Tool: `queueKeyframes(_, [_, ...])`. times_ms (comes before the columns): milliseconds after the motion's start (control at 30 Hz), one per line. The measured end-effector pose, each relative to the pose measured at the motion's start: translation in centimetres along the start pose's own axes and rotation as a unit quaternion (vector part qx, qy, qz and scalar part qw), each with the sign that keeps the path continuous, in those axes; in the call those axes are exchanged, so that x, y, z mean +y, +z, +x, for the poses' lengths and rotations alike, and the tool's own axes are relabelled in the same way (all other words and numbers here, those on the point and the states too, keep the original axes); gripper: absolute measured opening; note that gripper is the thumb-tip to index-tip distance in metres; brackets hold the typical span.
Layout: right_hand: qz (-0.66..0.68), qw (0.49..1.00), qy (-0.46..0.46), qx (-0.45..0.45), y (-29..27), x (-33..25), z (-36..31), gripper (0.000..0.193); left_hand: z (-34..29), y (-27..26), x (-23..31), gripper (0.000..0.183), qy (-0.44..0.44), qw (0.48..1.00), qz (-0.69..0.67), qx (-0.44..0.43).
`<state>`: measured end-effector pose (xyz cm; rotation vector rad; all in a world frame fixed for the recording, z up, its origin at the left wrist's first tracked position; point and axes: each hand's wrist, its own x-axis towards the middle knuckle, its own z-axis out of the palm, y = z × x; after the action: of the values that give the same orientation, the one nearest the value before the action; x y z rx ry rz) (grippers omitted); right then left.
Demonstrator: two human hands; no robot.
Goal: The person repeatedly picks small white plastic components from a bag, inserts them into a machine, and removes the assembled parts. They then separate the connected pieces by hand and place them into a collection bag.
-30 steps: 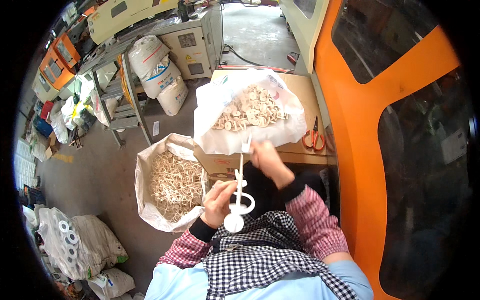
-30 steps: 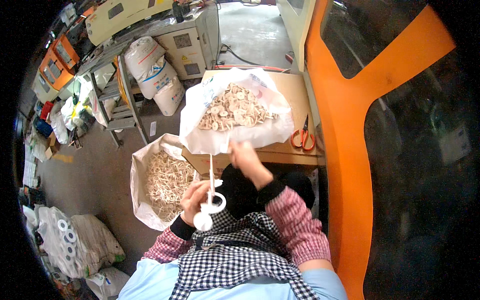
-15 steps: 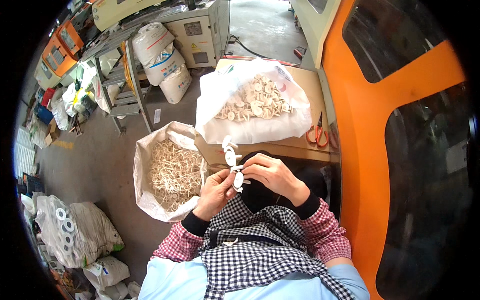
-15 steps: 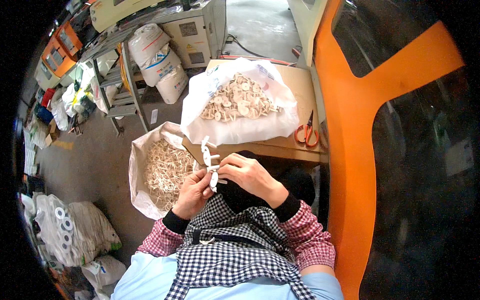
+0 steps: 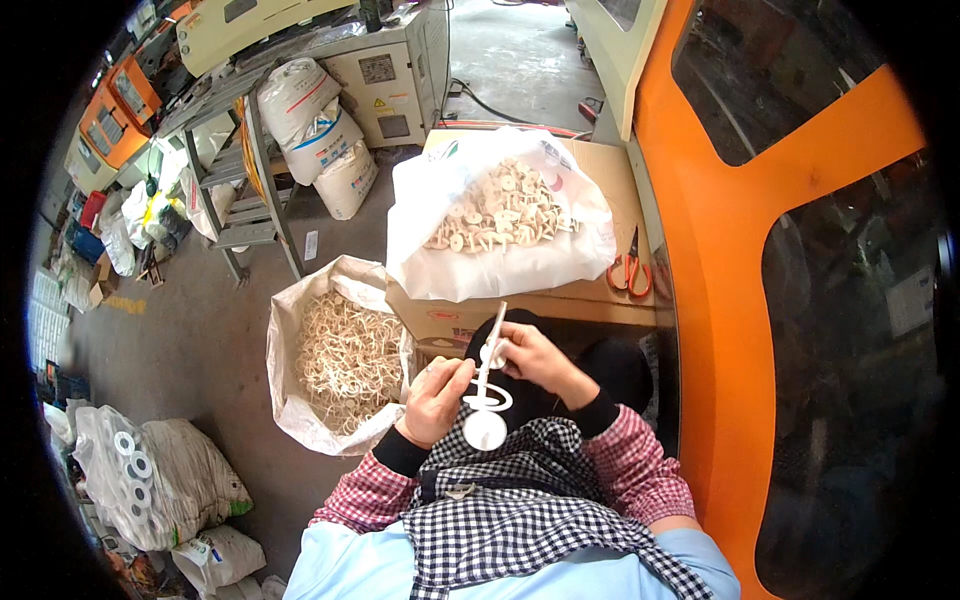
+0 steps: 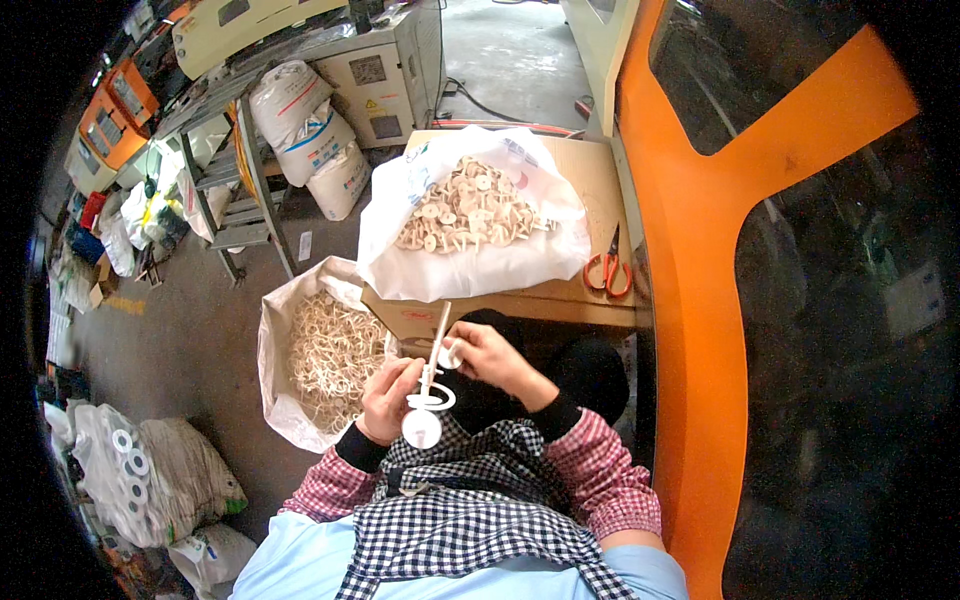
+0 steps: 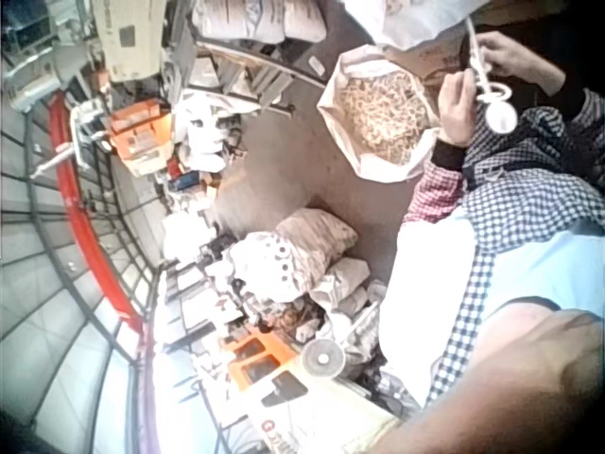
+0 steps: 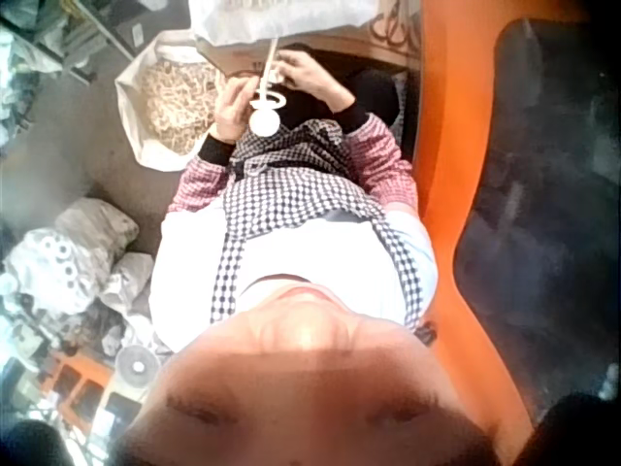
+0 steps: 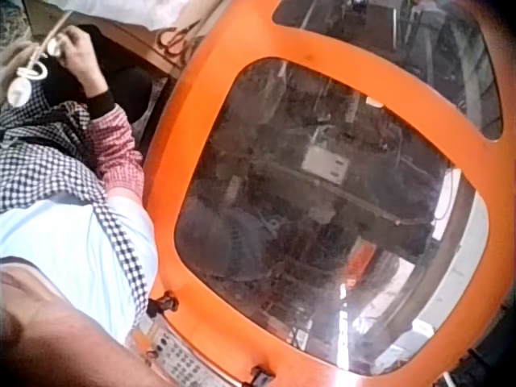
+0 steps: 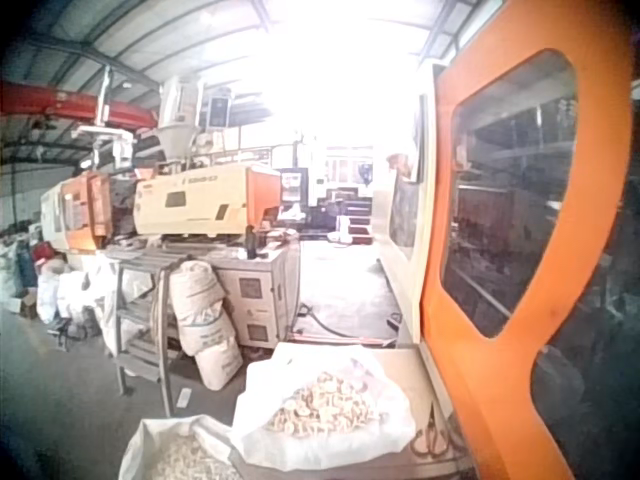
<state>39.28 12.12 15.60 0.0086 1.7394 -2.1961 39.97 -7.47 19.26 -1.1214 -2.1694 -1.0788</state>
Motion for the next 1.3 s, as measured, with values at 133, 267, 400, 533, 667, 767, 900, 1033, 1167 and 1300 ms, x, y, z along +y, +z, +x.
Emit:
queueKeyframes(133, [0.080, 0.970, -0.153, 0.171, -7.5, 1.2, 6.9, 0.019, 0.0, 2.0, -0.6, 0.007, -0.259, 0.953, -0.155, 0.010])
queueKeyframes(267, [-0.141, 0.930, -0.103, 0.322, -10.4, -2.8, 9.8, 0.031, 0.9, 2.6, -0.7, 0.014, -0.423, 0.825, -0.371, 0.054])
queueKeyframes(400, [-0.237, 0.957, -0.167, 0.025, -2.5, -6.0, 3.1, 0.026, 0.5, 2.1, -0.7, 0.014, -0.420, 0.832, -0.363, 0.000])
queueKeyframes(533, [-0.105, 0.969, -0.150, -0.165, 0.3, -6.3, 1.2, 0.036, 0.0, 2.1, -0.8, 0.014, -0.389, 0.825, -0.406, -0.049])
queueKeyframes(667, [-0.099, 0.980, -0.121, -0.126, -0.6, -5.5, -0.2, 0.022, -0.3, 1.8, -1.8, 0.023, -0.293, 0.906, -0.299, -0.069])
queueKeyframes(767, [-0.346, 0.890, -0.293, 0.041, 2.0, -5.9, -1.4, 0.014, -1.4, 2.5, -1.5, 0.033, -0.287, 0.950, -0.126, 0.015])
queueKeyframes(900, [-0.554, 0.734, -0.390, -0.047, 5.5, -5.2, -2.9, 0.024, -3.2, 1.5, -0.2, 0.033, -0.551, 0.467, -0.691, -0.034])
queueKeyframes(1033, [-0.566, 0.716, -0.401, -0.076, 6.1, -5.1, -3.6, 0.027, -3.7, 1.0, -1.0, 0.017, -0.501, 0.534, -0.681, 0.006])
queueKeyframes(1167, [-0.433, 0.839, -0.328, 0.028, 5.7, -3.5, -3.6, 0.009, -3.2, 0.4, 0.4, 0.014, -0.397, 0.836, -0.377, 0.046])
queueKeyframes(1300, [-0.141, 0.990, -0.003, -0.003, 4.4, -3.5, -2.8, 0.013, -3.3, 1.4, 0.5, 0.015, -0.416, 0.792, -0.436, 0.095])
